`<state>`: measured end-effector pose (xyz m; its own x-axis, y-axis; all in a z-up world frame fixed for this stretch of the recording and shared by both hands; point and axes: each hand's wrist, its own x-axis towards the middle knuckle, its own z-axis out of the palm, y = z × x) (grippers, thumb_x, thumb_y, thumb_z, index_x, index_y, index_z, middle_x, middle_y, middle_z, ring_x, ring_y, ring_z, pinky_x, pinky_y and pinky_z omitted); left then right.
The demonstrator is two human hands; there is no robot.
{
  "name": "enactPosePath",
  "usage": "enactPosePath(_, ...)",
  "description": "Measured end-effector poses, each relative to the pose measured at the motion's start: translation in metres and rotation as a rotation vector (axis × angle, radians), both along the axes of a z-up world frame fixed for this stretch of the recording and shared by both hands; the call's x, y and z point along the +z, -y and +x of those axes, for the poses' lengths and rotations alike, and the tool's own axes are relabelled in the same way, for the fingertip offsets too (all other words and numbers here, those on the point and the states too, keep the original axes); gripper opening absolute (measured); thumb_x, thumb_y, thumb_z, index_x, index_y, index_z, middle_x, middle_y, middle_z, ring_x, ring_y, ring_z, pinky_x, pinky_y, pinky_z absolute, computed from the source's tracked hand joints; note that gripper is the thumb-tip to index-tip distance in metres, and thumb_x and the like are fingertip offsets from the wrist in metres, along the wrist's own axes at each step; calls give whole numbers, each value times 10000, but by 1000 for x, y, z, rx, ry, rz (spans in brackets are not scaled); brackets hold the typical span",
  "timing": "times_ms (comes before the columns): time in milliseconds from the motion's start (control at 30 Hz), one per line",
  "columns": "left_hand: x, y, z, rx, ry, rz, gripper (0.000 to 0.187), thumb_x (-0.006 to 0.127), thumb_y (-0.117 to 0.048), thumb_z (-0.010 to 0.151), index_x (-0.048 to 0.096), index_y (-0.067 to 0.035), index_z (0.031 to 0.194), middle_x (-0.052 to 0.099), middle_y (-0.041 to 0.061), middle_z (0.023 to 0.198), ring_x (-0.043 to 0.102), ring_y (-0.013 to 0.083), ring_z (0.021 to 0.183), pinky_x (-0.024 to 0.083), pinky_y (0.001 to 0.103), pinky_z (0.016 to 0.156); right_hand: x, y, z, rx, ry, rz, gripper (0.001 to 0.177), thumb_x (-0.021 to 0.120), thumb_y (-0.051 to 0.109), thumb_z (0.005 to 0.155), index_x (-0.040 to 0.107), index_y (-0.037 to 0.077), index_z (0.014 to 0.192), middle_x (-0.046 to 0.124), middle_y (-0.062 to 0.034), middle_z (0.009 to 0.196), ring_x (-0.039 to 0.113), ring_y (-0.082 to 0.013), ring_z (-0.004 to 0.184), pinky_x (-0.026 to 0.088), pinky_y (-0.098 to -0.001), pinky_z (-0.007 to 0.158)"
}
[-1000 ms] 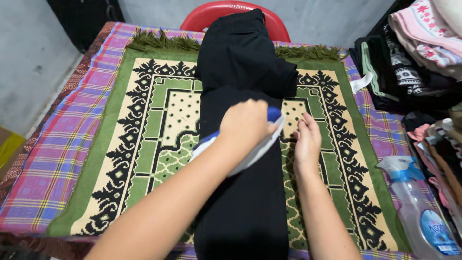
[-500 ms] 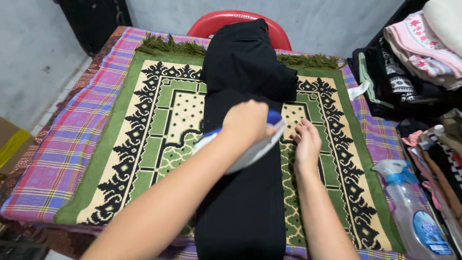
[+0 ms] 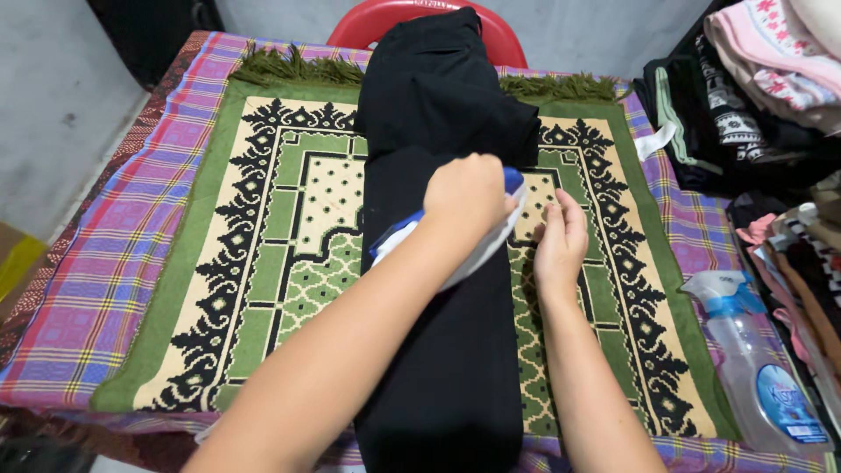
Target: The person irons a pair of black trousers laid on a patterned mat. They smooth the fabric with their hands, use a blue and white iron to press the legs and waist, and occasionally spray water from a bottle onto the trousers before continuing to iron.
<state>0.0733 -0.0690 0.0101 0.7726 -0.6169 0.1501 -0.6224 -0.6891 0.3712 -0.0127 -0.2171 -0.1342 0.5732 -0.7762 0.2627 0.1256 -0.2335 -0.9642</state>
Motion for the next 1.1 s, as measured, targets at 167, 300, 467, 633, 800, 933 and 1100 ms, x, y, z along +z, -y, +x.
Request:
enactPosePath(167,0,9,7,8,-24,14,375,820,-397,739,769,-84,941,758,145,992,748,310,944,605,406,806,-1,1,-2,-32,-18,-89,326,534,189,1059,630,23,1322,652,-43,1063,612,-70,782,537,-231,690)
enactPosePath(300,-3,-26,-8,-138,49,42,531,818,-540,710,746,-56,917,735,169,935,737,341,890,596,436,764,4,-5,-4,25,-15,-113,315,551,185,1056,643,26,1311,668,-58,1050,626,-76,804,537,-233,701)
enactPosePath(467,-11,-95,-37,-171,154,29,551,738,-613,793,713,-64,826,728,167,771,744,343,717,603,452,648,14,-18,-12,47,-89,-134,269,565,168,1039,676,51,1254,661,-74,1099,650,-155,846,542,-275,743)
enactPosePath(633,-10,-115,-19,-50,178,78,587,741,-636,817,700,-51,829,724,159,726,743,340,687,603,440,629,18,-34,-9,37,-129,-533,232,667,127,932,717,63,1149,610,-148,1318,608,-290,1205,527,-362,930)
enactPosePath(800,-17,-82,33,96,213,-15,502,804,-554,757,728,-62,819,738,156,773,749,338,743,605,442,666,9,-33,-5,15,-227,-747,256,750,174,889,736,76,1126,574,-176,1383,538,-371,1302,426,-447,1106)
enactPosePath(933,-13,-51,63,200,158,-24,417,826,-487,740,779,-85,838,761,143,864,756,320,839,611,422,738,3,-29,-2,-3,-293,-756,322,787,236,869,726,50,1125,573,-185,1363,525,-383,1287,411,-456,1097)
enactPosePath(1100,2,-58,55,136,86,72,521,799,-576,746,776,-74,884,750,172,901,746,337,861,601,437,770,-1,-28,-3,-6,-349,-753,368,810,296,847,702,28,1075,582,-178,1334,545,-373,1259,429,-445,1079)
